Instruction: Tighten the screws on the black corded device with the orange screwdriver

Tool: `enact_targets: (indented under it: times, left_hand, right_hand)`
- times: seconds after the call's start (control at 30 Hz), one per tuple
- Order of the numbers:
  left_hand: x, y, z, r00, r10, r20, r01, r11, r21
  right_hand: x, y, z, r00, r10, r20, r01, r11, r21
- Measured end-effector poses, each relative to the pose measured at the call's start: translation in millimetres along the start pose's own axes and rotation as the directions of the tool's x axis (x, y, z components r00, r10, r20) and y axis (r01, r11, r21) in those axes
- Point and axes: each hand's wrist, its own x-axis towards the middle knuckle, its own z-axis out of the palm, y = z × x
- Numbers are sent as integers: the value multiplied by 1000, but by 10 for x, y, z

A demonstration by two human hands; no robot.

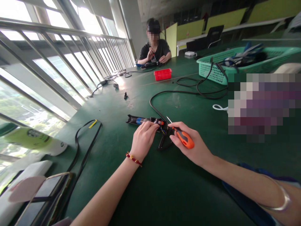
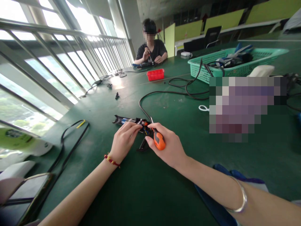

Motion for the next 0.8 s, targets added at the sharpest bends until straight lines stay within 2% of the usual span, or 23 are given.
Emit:
enact_targets:
  times: [0.1, 0.27, 0.4, 0.47, 0.57, 0.8]
  left_hand:
    - [3, 6, 2, 1000, -1, 15, 1, 1000, 11]
    - [10, 17, -5, 1000, -17, 17, 16, 998, 57]
    - [16, 5, -2, 992, -124, -36, 127, 988, 86]
    - [17, -2, 4, 987, -160, -25, 161, 985, 59]
    - [16, -1, 9, 990, -144, 14, 143, 989, 42]
    - [7, 41, -23, 992, -100, 82, 89, 988, 122]
  right_hand:
    - [-7, -2, -26, 994, -52, -101, 55, 998, 35]
    - [-43, -6, -32, 970, -189, -151, 201, 977, 66]
    - [-65, 12, -9, 956, -234, -177, 256, 960, 115]
    - [-68, 25, -6, 955, -243, -169, 264, 957, 120]
    - [-70, 35, -10, 962, -233, -141, 251, 959, 129]
    - [-44, 25, -7, 969, -146, -198, 175, 975, 135]
